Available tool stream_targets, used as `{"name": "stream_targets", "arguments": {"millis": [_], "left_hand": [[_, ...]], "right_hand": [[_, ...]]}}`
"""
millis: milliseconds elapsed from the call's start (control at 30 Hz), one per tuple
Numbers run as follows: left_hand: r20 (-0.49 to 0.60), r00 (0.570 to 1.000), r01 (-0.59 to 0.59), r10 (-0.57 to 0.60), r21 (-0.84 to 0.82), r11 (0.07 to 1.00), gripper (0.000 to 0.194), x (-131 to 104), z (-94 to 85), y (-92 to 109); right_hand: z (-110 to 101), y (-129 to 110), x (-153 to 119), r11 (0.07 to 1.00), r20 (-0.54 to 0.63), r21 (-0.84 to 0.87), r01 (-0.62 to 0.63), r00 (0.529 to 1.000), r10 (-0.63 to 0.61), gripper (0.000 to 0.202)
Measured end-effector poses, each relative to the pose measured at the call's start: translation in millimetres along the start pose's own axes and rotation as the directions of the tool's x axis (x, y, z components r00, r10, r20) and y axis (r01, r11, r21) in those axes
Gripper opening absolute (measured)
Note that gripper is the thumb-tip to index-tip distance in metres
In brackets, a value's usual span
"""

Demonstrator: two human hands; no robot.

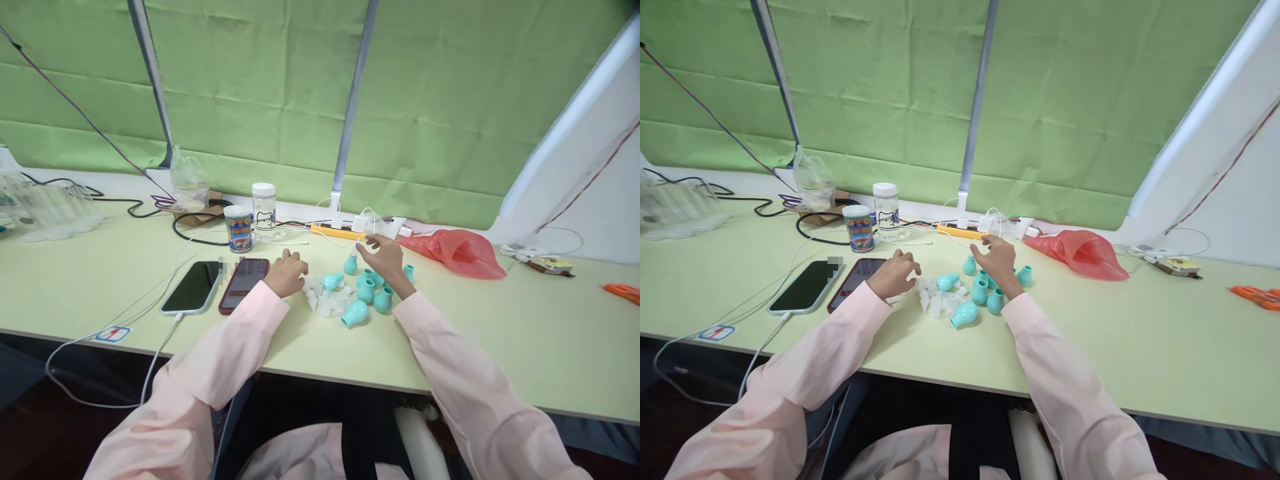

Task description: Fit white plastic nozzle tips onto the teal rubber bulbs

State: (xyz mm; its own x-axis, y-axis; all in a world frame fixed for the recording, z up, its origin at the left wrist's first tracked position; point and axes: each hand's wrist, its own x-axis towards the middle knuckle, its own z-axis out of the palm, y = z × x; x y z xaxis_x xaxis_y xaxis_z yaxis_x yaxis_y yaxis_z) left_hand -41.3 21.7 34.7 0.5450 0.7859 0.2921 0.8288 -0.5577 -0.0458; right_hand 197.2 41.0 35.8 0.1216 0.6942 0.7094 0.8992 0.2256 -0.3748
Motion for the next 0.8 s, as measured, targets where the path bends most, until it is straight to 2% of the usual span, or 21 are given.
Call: {"name": "stream_targets", "arguments": {"millis": [33,100,200,233,300,400,533,633,800], "left_hand": [[0.03,1.0,0.001,-0.001,-0.002,1.0,0.021,0,-0.2,-1],[0.092,0.996,0.013,-0.012,-0.008,1.0,0.019,0,0.7,-3],[0.156,0.988,0.017,-0.016,-0.01,1.0,0.021,1,4.6,-2],[0.162,0.987,0.014,-0.012,-0.008,1.0,0.022,1,6.1,-1],[0.16,0.987,0.009,-0.008,-0.006,1.0,0.023,1,8.3,1],[0.158,0.987,0.008,-0.009,0.005,1.0,0.021,1,8.1,2],[0.196,0.98,0.03,-0.037,0.039,0.999,0.021,1,4.7,1],[0.231,0.971,0.044,-0.056,0.056,0.997,0.023,1,5.2,2],[0.261,0.964,0.034,-0.054,0.079,0.996,0.021,3,11.8,8]], "right_hand": [[-3,-7,-6,0.996,-0.017,0.033,0.083,0.996,-0.083,0.031],[-8,-24,-19,0.965,0.08,0.118,0.236,0.966,-0.246,0.023],[-11,-48,-40,0.902,0.333,0.192,0.388,0.838,-0.432,0.018],[-11,-55,-46,0.886,0.387,0.194,0.42,0.797,-0.463,0.018],[-9,-65,-56,0.867,0.436,0.167,0.469,0.754,-0.492,0.023],[-5,-70,-62,0.861,0.464,0.066,0.505,0.748,-0.475,0.033],[0,-66,-63,0.869,0.524,-0.061,0.49,0.757,-0.39,0.033],[4,-63,-63,0.878,0.535,-0.073,0.473,0.762,-0.366,0.032],[11,-62,-66,0.896,0.489,-0.069,0.439,0.798,-0.353,0.025]]}}
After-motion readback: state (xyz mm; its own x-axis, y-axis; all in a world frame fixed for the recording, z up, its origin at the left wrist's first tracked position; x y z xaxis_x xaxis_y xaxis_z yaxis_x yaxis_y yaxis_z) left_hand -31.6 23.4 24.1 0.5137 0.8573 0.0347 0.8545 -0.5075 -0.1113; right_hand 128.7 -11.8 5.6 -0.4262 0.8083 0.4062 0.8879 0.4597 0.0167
